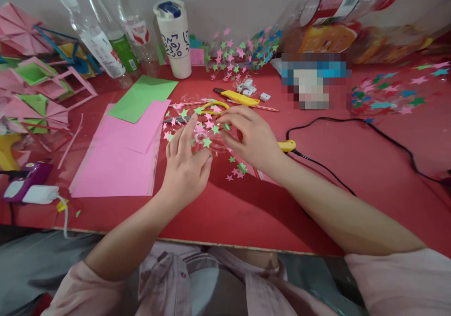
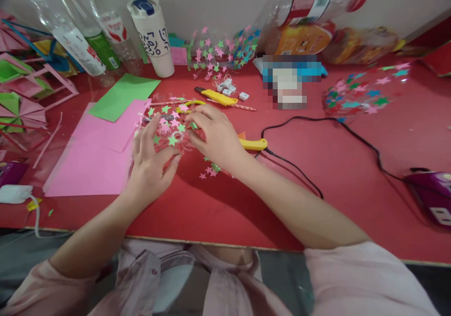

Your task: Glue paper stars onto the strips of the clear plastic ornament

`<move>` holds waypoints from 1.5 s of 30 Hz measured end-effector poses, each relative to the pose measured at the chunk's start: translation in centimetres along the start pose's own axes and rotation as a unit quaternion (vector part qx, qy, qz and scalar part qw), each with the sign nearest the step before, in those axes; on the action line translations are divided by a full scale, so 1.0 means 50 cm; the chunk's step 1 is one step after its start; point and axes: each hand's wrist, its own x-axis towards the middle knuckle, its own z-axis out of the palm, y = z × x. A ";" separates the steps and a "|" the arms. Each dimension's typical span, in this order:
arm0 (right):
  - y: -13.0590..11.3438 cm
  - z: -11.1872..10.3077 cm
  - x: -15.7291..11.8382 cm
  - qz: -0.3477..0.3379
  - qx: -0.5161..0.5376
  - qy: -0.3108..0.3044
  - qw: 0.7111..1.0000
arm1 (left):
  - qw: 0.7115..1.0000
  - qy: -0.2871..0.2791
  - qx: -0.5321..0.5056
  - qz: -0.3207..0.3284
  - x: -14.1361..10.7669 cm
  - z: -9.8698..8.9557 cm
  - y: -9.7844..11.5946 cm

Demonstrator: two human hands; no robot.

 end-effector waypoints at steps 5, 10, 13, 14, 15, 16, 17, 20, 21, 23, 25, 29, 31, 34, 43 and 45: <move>-0.002 0.002 0.000 -0.007 -0.005 0.008 1.000 | 0.999 0.004 0.001 0.034 0.004 -0.006 -0.010; -0.006 0.001 -0.002 -0.014 -0.032 0.007 0.999 | 0.998 0.025 0.001 0.055 0.003 -0.017 -0.019; -0.011 -0.001 -0.003 -0.022 -0.057 0.006 0.998 | 0.998 0.032 0.010 0.062 0.001 -0.027 -0.021; -0.013 -0.002 -0.003 -0.024 -0.063 0.007 0.998 | 0.998 0.036 0.008 0.060 0.001 -0.030 -0.021; -0.015 -0.003 -0.004 -0.024 -0.068 0.008 0.997 | 0.997 0.042 0.002 0.057 0.002 -0.032 -0.023; -0.017 -0.004 -0.004 -0.023 -0.071 0.008 0.997 | 0.997 0.052 -0.008 0.052 0.002 -0.034 -0.025; -0.018 -0.005 -0.004 -0.022 -0.074 0.007 0.997 | 0.997 0.063 -0.021 0.044 0.003 -0.036 -0.028; -0.020 -0.006 -0.004 -0.019 -0.078 0.004 0.997 | 0.992 0.103 -0.070 -0.006 0.009 -0.038 -0.039; -0.020 -0.006 -0.004 -0.018 -0.078 0.003 0.997 | 0.989 0.114 -0.084 -0.029 0.011 -0.038 -0.043; -0.020 -0.005 -0.003 -0.018 -0.077 0.001 0.997 | 0.984 0.127 -0.101 -0.069 0.016 -0.035 -0.053; -0.021 -0.005 -0.003 -0.019 -0.075 -0.002 0.997 | 0.982 0.121 -0.113 -0.092 0.020 -0.028 -0.065; -0.024 -0.006 -0.003 -0.016 -0.071 -0.006 0.997 | 0.978 0.091 -0.155 -0.103 0.025 -0.010 -0.085; -0.027 -0.009 -0.003 -0.012 -0.068 -0.007 0.998 | 0.977 0.096 -0.169 -0.092 0.027 -0.005 -0.091; -0.028 -0.015 -0.002 -0.005 -0.062 -0.013 0.998 | 0.976 0.115 -0.164 -0.083 0.030 -0.001 -0.096; -0.028 -0.030 0.006 -0.004 -0.077 0.010 0.997 | 0.960 0.176 -0.193 -0.098 0.032 0.006 -0.115; -0.028 -0.045 0.002 -0.013 -0.084 0.029 0.996 | 0.958 0.214 -0.173 -0.077 0.029 0.000 -0.106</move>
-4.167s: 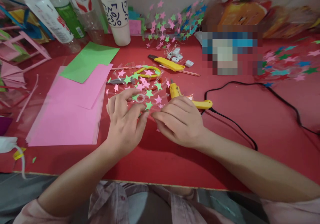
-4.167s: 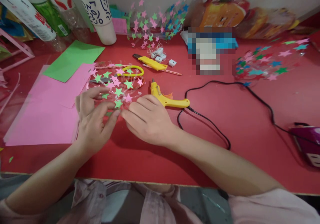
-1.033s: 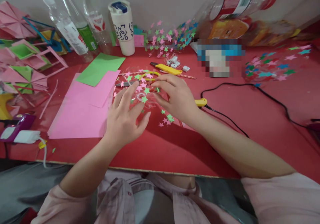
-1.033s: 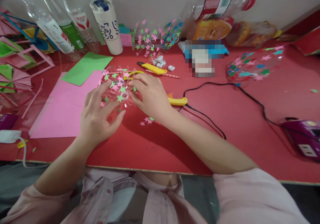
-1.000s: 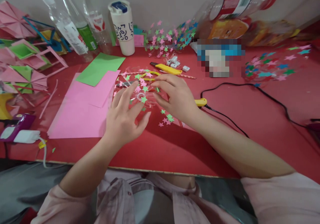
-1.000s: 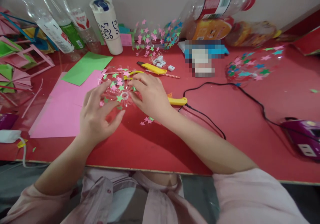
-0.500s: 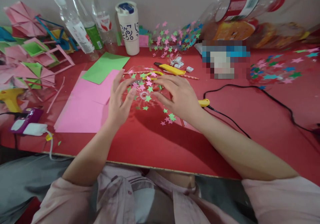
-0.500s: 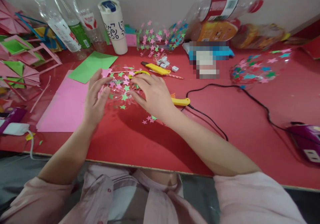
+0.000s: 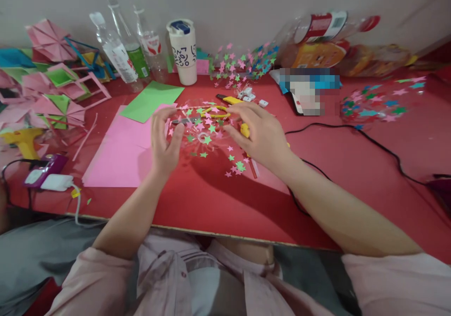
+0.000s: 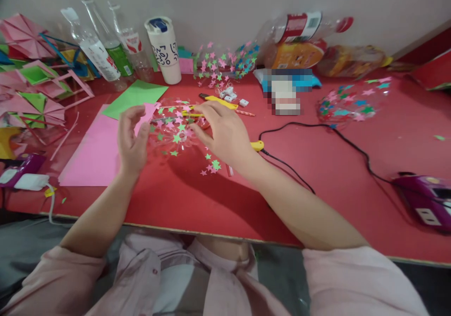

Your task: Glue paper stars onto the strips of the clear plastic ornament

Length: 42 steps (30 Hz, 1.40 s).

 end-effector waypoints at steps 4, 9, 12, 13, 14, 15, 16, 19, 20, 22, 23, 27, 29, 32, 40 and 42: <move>0.012 -0.033 -0.028 -0.015 -0.023 -0.008 1.000 | 0.996 0.025 0.018 0.084 -0.014 -0.013 0.042; 0.028 -0.026 -0.089 -0.053 -0.078 -0.154 0.984 | 0.961 -0.130 0.025 0.245 -0.044 -0.015 0.102; 0.031 0.004 -0.112 -0.069 -0.128 -0.195 0.970 | 0.925 -0.203 0.013 0.321 -0.065 0.003 0.124; 0.030 0.014 -0.116 -0.076 -0.147 -0.197 0.966 | 0.913 -0.244 0.015 0.328 -0.071 0.011 0.127; 0.029 0.023 -0.117 -0.081 -0.164 -0.195 0.964 | 0.907 -0.268 0.014 0.324 -0.077 0.019 0.127; 0.027 0.030 -0.118 -0.086 -0.179 -0.192 0.961 | 0.905 -0.283 0.014 0.317 -0.082 0.026 0.127; 0.025 0.036 -0.117 -0.089 -0.191 -0.189 0.959 | 0.905 -0.298 0.014 0.303 -0.086 0.032 0.125; 0.020 0.046 -0.115 -0.100 -0.216 -0.176 0.955 | 0.912 -0.323 0.017 0.252 -0.094 0.044 0.117; 0.019 0.047 -0.115 -0.106 -0.222 -0.170 0.954 | 0.915 -0.328 0.017 0.235 -0.096 0.045 0.114; 0.019 0.050 -0.117 -0.117 -0.230 -0.158 0.953 | 0.921 -0.333 0.014 0.202 -0.099 0.047 0.113; 0.020 0.052 -0.118 -0.123 -0.232 -0.153 0.953 | 0.923 -0.336 0.009 0.185 -0.100 0.047 0.114; 0.027 0.054 -0.120 -0.141 -0.233 -0.120 0.955 | 0.927 -0.361 -0.024 0.097 -0.100 0.047 0.123; 0.027 0.048 -0.120 -0.140 -0.222 -0.079 0.962 | 0.922 -0.385 -0.045 0.021 -0.097 0.048 0.128; 0.018 0.026 -0.120 -0.131 -0.174 0.005 0.976 | 0.892 -0.421 -0.116 -0.116 -0.092 0.050 0.131; -0.022 -0.011 -0.137 -0.204 -0.082 0.069 0.973 | 0.852 -0.393 -0.279 -0.207 -0.089 0.047 0.131; -0.025 -0.010 -0.139 -0.212 -0.064 0.070 0.973 | 0.852 -0.386 -0.285 -0.209 -0.088 0.044 0.132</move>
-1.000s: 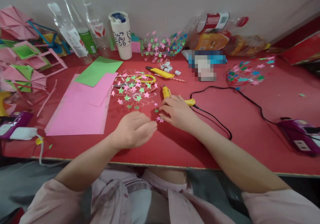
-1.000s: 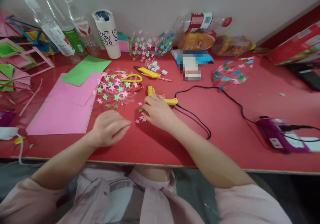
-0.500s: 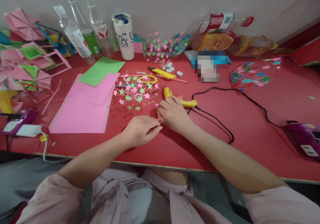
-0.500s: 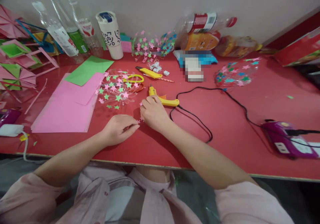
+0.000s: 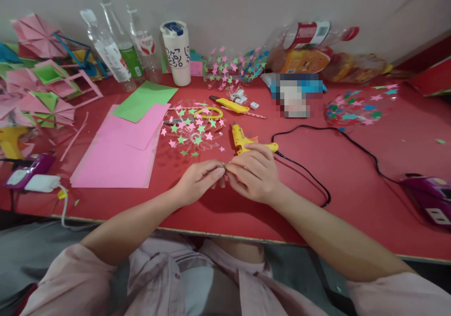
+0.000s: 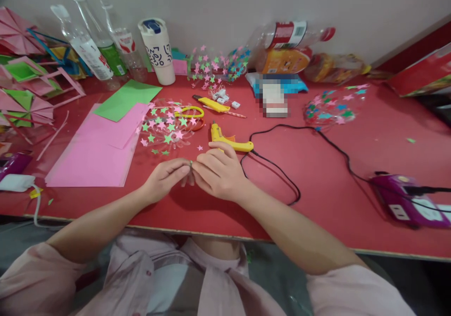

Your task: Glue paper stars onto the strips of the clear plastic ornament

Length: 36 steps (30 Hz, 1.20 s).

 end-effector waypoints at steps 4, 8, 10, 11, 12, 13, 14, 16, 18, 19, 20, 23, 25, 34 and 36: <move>0.000 0.000 0.001 0.043 0.059 0.007 0.997 | 1.000 0.012 0.007 0.004 -0.001 -0.001 0.002; 0.002 -0.003 0.008 0.158 0.136 -0.032 0.977 | 0.999 0.023 0.028 0.003 0.000 0.000 -0.001; -0.001 -0.004 0.011 0.198 0.188 -0.062 0.960 | 0.999 0.024 0.043 0.003 0.000 0.001 -0.003; -0.004 -0.004 0.012 0.212 0.213 -0.070 0.951 | 0.998 0.023 0.050 0.003 0.000 0.001 -0.004; -0.007 -0.004 0.013 0.222 0.233 -0.074 0.944 | 0.998 0.023 0.056 0.004 0.000 0.001 -0.004; -0.011 -0.004 0.013 0.232 0.246 -0.073 0.938 | 0.998 0.022 0.060 0.004 0.000 0.001 -0.003; -0.013 -0.004 0.014 0.239 0.253 -0.069 0.935 | 0.998 0.024 0.062 0.006 0.000 0.001 -0.001; -0.014 -0.005 0.015 0.234 0.261 -0.060 0.935 | 0.997 0.036 0.070 0.018 -0.002 0.000 0.004; -0.001 -0.008 0.014 0.199 0.256 -0.066 0.944 | 0.994 0.062 0.085 0.039 -0.005 -0.001 0.009; 0.011 -0.010 0.012 0.180 0.238 -0.077 0.951 | 0.991 0.078 0.096 0.052 -0.007 -0.002 0.012; 0.026 -0.012 0.009 0.164 0.207 -0.096 0.960 | 0.988 0.093 0.108 0.066 -0.008 -0.004 0.014; 0.078 -0.016 -0.004 0.202 0.019 -0.179 0.963 | 0.979 0.118 0.137 0.093 -0.013 -0.007 0.017; 0.105 -0.016 -0.015 0.233 -0.070 -0.255 0.936 | 0.977 0.122 0.145 0.096 -0.013 -0.007 0.017; 0.130 0.016 -0.047 0.262 -0.093 -0.341 0.898 | 0.977 0.119 0.150 0.098 -0.011 -0.004 0.020; 0.135 0.022 -0.049 0.279 -0.062 -0.324 0.902 | 0.977 0.118 0.150 0.094 -0.011 -0.004 0.018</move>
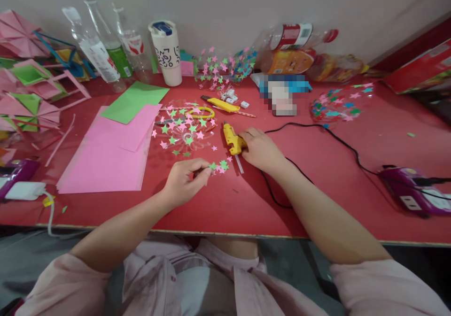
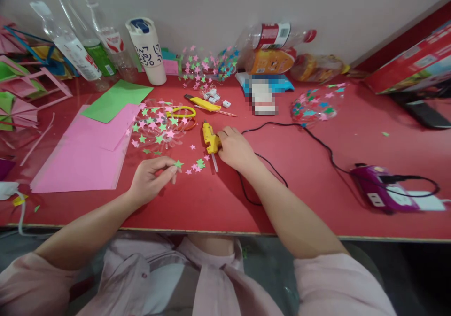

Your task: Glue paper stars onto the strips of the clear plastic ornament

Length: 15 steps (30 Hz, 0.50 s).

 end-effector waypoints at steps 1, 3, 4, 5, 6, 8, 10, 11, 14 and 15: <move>0.000 0.000 0.002 0.003 0.021 0.014 1.000 | 1.000 -0.002 0.001 -0.004 0.000 0.000 -0.001; -0.004 -0.006 0.003 0.004 0.064 0.066 0.996 | 1.000 -0.002 0.002 -0.012 -0.001 0.001 -0.002; -0.010 -0.013 0.002 0.002 0.088 0.104 0.991 | 1.000 0.001 0.001 -0.014 -0.001 0.000 -0.003; -0.018 -0.022 -0.001 -0.002 0.111 0.147 0.983 | 1.000 0.007 0.001 -0.014 -0.001 0.000 -0.002; -0.027 -0.033 -0.006 -0.006 0.134 0.189 0.973 | 1.000 0.015 0.000 -0.011 -0.002 -0.001 -0.001; -0.050 -0.056 -0.019 -0.019 0.168 0.269 0.948 | 0.999 0.035 -0.007 -0.003 -0.004 -0.006 0.003; -0.072 -0.074 -0.036 -0.068 0.196 0.318 0.925 | 0.998 0.059 -0.024 0.003 -0.006 -0.013 0.007; -0.082 -0.080 -0.044 -0.100 0.208 0.317 0.920 | 0.997 0.073 -0.034 0.001 -0.006 -0.017 0.009; -0.101 -0.082 -0.061 -0.183 0.235 0.285 0.911 | 0.992 0.111 -0.050 -0.012 -0.005 -0.028 0.012; -0.104 -0.079 -0.064 -0.204 0.239 0.276 0.908 | 0.991 0.120 -0.049 -0.017 -0.004 -0.030 0.012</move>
